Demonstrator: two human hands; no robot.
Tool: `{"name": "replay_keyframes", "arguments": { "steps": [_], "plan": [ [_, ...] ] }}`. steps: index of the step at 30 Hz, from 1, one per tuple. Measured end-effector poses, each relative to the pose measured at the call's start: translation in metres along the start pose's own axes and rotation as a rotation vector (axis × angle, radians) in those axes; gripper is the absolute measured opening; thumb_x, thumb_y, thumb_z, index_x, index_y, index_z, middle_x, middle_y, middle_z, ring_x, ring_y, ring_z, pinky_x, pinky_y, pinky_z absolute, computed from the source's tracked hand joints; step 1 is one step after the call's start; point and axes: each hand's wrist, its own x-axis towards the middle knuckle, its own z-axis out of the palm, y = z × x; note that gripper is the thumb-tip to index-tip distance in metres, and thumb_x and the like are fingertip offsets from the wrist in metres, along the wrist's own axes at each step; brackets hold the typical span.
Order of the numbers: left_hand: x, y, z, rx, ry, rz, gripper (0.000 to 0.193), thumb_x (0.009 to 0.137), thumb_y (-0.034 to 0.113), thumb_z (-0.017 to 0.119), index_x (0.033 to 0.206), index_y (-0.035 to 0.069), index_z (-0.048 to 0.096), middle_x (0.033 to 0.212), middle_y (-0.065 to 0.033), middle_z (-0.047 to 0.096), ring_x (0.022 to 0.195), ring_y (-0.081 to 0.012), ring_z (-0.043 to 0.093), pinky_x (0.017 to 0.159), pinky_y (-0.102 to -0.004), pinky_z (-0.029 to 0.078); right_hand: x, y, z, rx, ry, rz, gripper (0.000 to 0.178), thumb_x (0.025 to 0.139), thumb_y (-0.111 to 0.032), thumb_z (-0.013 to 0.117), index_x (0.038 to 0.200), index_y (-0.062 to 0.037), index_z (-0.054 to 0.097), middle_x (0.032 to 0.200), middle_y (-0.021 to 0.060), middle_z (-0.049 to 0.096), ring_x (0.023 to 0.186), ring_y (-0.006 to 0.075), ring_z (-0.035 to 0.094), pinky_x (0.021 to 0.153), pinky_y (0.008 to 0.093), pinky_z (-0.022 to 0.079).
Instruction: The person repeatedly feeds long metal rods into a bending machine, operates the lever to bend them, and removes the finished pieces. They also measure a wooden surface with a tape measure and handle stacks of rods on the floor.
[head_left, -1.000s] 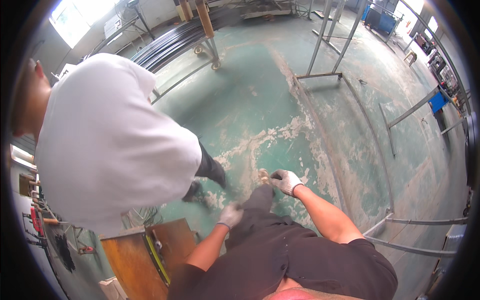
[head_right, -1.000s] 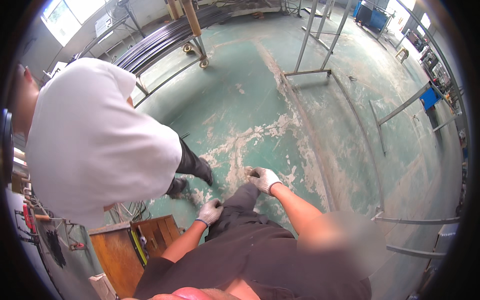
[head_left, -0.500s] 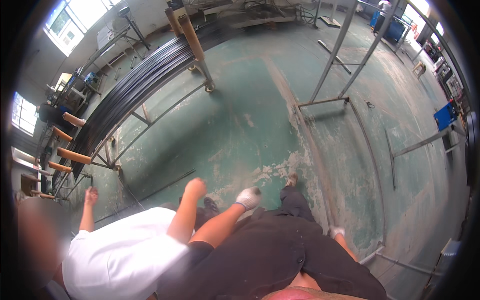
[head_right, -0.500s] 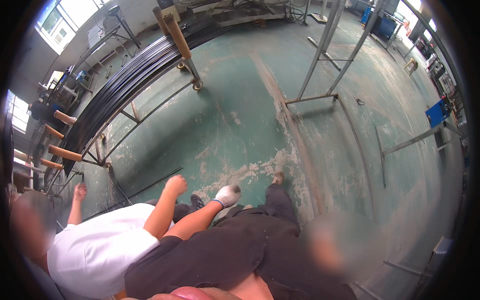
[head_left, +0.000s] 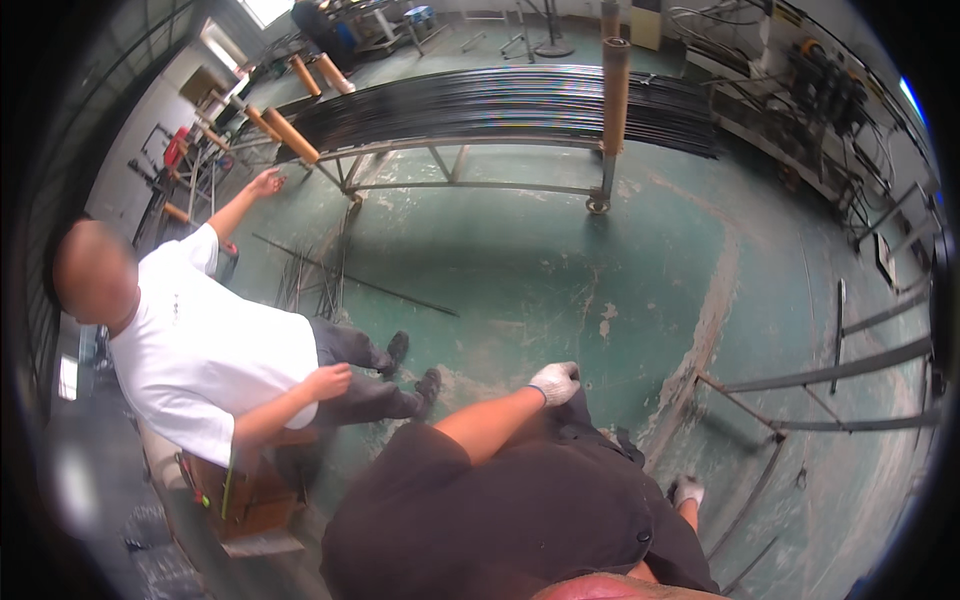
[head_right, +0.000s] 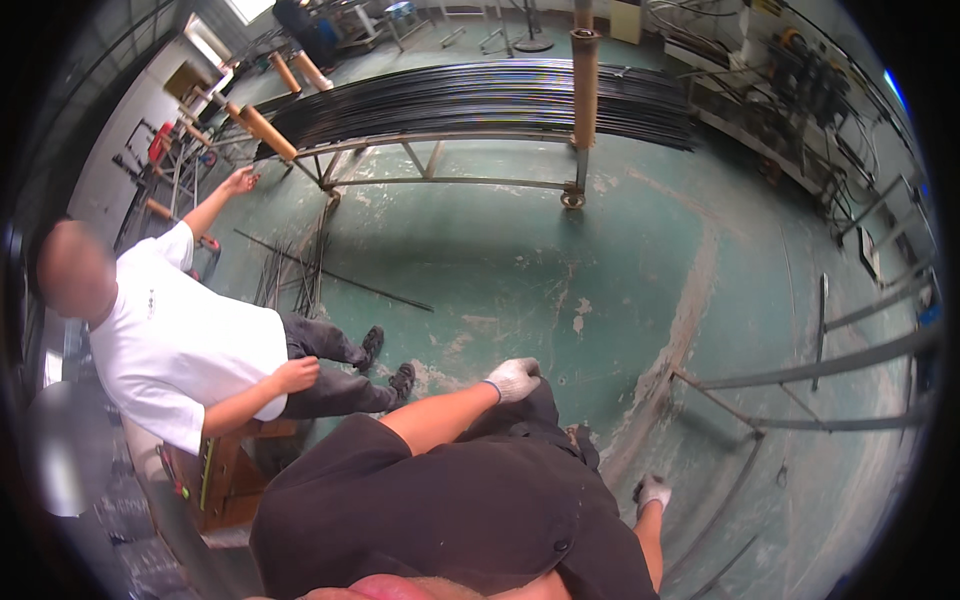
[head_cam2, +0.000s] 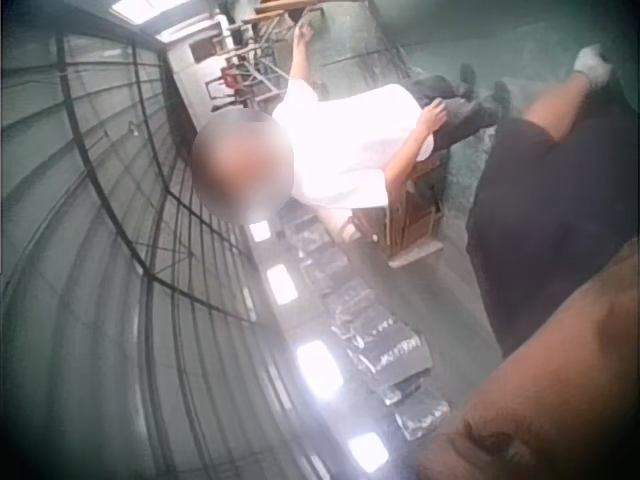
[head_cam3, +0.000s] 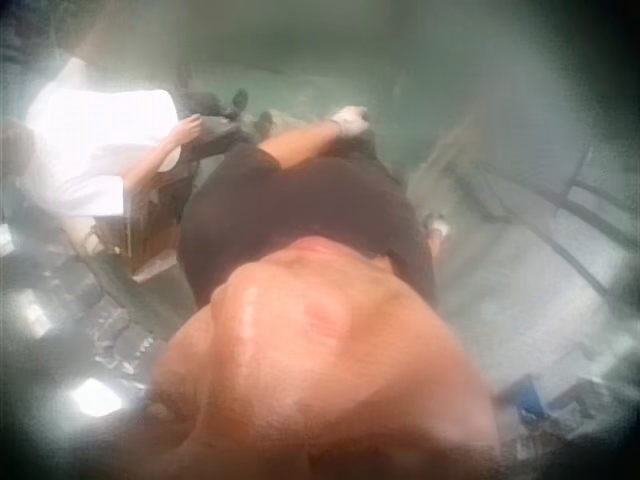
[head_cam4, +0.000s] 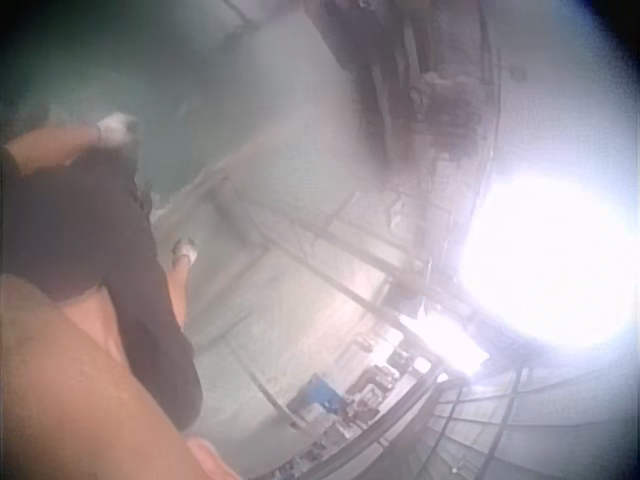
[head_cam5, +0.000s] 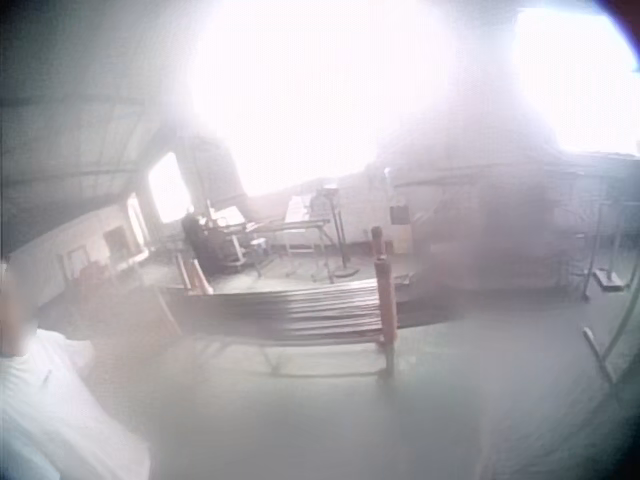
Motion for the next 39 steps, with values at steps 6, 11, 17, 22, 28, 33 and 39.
{"name": "replay_keyframes", "arguments": {
  "steps": [6, 11, 17, 22, 28, 33, 39],
  "plan": [
    [0.106, -0.008, -0.037, -0.080, 0.175, -0.159, 0.038, 0.099, 0.029, 0.066, 0.129, 0.008, 0.077, 0.127, -0.0213, 0.080, 0.122, -0.0416, 0.075, 0.105, -0.0481, 0.060, 0.132, -0.266, -0.012, 0.001, -0.067, -0.402, 0.024, 0.106, -0.012, 0.069, 0.126, 0.0012, 0.072, 0.082, 0.0058, 0.069, 0.061, 0.0146, 0.062, 0.053, 0.0313, 0.051],
    [0.182, -0.069, -0.046, -0.124, 0.348, -0.487, 0.040, 0.096, 0.027, 0.067, 0.131, 0.009, 0.078, 0.127, -0.0209, 0.081, 0.124, -0.0430, 0.075, 0.108, -0.0491, 0.059, 0.160, -0.362, 0.046, -0.083, -0.080, -0.324, 0.025, 0.105, -0.013, 0.072, 0.125, 0.0016, 0.073, 0.086, 0.0080, 0.073, 0.064, 0.0179, 0.067, 0.056, 0.0339, 0.056],
    [0.234, -0.098, -0.017, -0.488, 0.426, -0.461, 0.040, 0.093, 0.031, 0.075, 0.122, 0.003, 0.079, 0.120, -0.0234, 0.082, 0.115, -0.0410, 0.078, 0.103, -0.0479, 0.061, 0.150, -0.442, 0.049, -0.910, -0.132, -0.384, 0.038, 0.091, -0.026, 0.071, 0.114, 0.0017, 0.083, 0.080, 0.0114, 0.079, 0.067, 0.0191, 0.072, 0.066, 0.0382, 0.060],
    [0.249, -0.119, 0.067, -0.649, 0.434, -0.489, 0.030, 0.097, 0.012, 0.072, 0.123, -0.003, 0.072, 0.083, -0.0110, 0.072, 0.064, -0.0222, 0.069, 0.055, -0.0384, 0.056, 0.176, -0.513, 0.042, -0.901, -0.071, -0.368, 0.046, 0.091, -0.032, 0.076, 0.125, -0.0019, 0.082, 0.120, 0.0234, 0.083, 0.116, 0.0367, 0.079, 0.104, 0.0438, 0.061],
    [0.241, 0.030, 0.065, -0.633, 0.129, -0.546, 0.031, 0.098, 0.015, 0.073, 0.121, -0.007, 0.075, 0.085, -0.0147, 0.077, 0.071, -0.0247, 0.076, 0.067, -0.0417, 0.062, 0.224, -0.608, 0.041, -0.759, -0.098, -0.378, 0.043, 0.096, -0.031, 0.077, 0.128, -0.0032, 0.081, 0.124, 0.0207, 0.083, 0.118, 0.0350, 0.078, 0.105, 0.0425, 0.060],
    [0.337, 0.104, 0.038, -0.059, 0.101, -0.507, 0.034, 0.097, 0.023, 0.070, 0.117, -0.002, 0.081, 0.105, -0.0223, 0.083, 0.096, -0.0360, 0.081, 0.088, -0.0480, 0.065, 0.312, -0.669, 0.013, -0.808, -0.128, -0.362, 0.043, 0.095, -0.032, 0.078, 0.128, -0.0049, 0.082, 0.123, 0.0215, 0.083, 0.117, 0.0350, 0.079, 0.104, 0.0426, 0.060],
    [0.505, 0.296, -0.021, -0.336, 0.144, -0.467, 0.038, 0.099, 0.027, 0.069, 0.124, 0.000, 0.077, 0.120, -0.0192, 0.083, 0.116, -0.0348, 0.078, 0.102, -0.0445, 0.061, 0.409, -0.766, -0.016, -0.728, -0.106, -0.478, 0.043, 0.093, -0.036, 0.078, 0.124, -0.0063, 0.084, 0.123, 0.0198, 0.083, 0.118, 0.0347, 0.079, 0.106, 0.0417, 0.059]
  ]
}}
